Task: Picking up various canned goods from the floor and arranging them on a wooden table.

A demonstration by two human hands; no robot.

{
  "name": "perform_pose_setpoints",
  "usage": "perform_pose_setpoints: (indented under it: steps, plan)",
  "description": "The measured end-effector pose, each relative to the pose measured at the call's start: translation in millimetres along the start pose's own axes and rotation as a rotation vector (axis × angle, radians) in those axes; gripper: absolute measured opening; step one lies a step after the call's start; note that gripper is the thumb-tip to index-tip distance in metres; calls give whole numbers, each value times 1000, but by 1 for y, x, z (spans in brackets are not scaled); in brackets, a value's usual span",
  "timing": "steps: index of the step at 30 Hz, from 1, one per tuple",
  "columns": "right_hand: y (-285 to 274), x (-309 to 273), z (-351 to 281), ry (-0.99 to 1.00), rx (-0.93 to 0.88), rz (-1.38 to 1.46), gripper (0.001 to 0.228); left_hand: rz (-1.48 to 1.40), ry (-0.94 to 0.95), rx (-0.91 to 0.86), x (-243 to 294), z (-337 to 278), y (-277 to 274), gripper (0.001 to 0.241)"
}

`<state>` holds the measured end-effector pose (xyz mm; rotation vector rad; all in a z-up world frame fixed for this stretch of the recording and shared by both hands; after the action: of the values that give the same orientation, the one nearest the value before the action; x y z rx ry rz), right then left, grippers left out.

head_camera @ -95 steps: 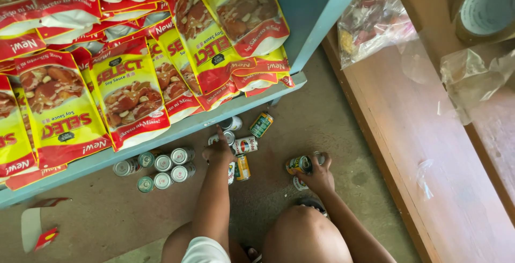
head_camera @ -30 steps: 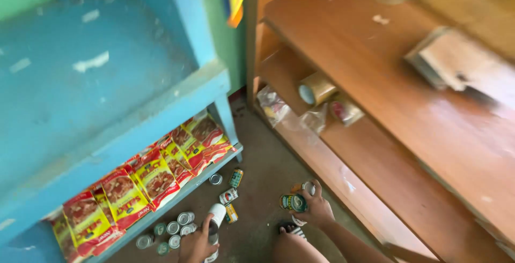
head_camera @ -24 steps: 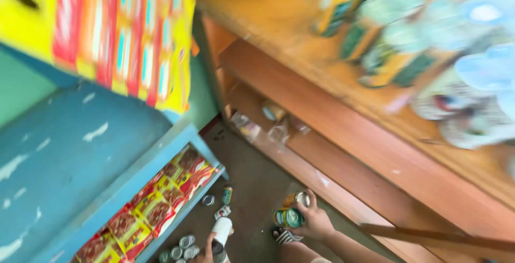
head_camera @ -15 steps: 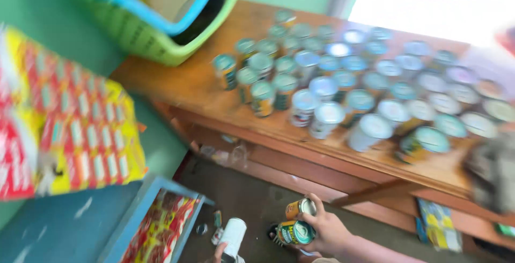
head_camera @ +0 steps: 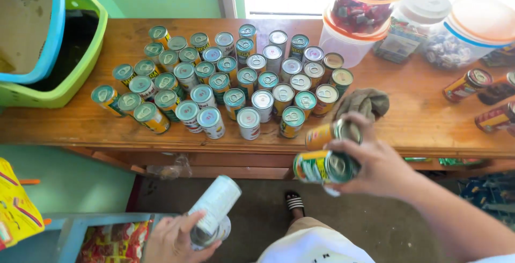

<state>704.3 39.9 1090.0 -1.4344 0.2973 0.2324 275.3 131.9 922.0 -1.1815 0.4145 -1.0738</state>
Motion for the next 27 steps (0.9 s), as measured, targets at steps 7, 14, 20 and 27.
perform_pose_setpoints:
  steps: [7, 14, 20, 27]
  plan:
    - [-52, 8, 128, -265, 45, -154, 82, 89, -59, 125, 53, 120, -83, 91]
    - [6, -37, 279, -536, -30, -170, 79, 436, -300, 166, 47, 179, -134, 88]
    - [79, -79, 372, -509, -94, -203, 90, 524, -463, 82, 6, 190, -170, 97]
    - [121, -79, 403, -388, -230, -307, 89, 545, -379, 34, -77, 198, -169, 98]
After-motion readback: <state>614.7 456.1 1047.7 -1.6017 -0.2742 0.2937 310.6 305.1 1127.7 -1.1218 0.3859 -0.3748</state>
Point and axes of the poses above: each hand's wrist, its own z-axis towards the middle knuckle, its own y-axis out of the palm, x = y × z, the point moved 3 cm from there along z, towards the middle knuckle, and after that the axes turned 3 degrees about y, right-handed, at the moved point
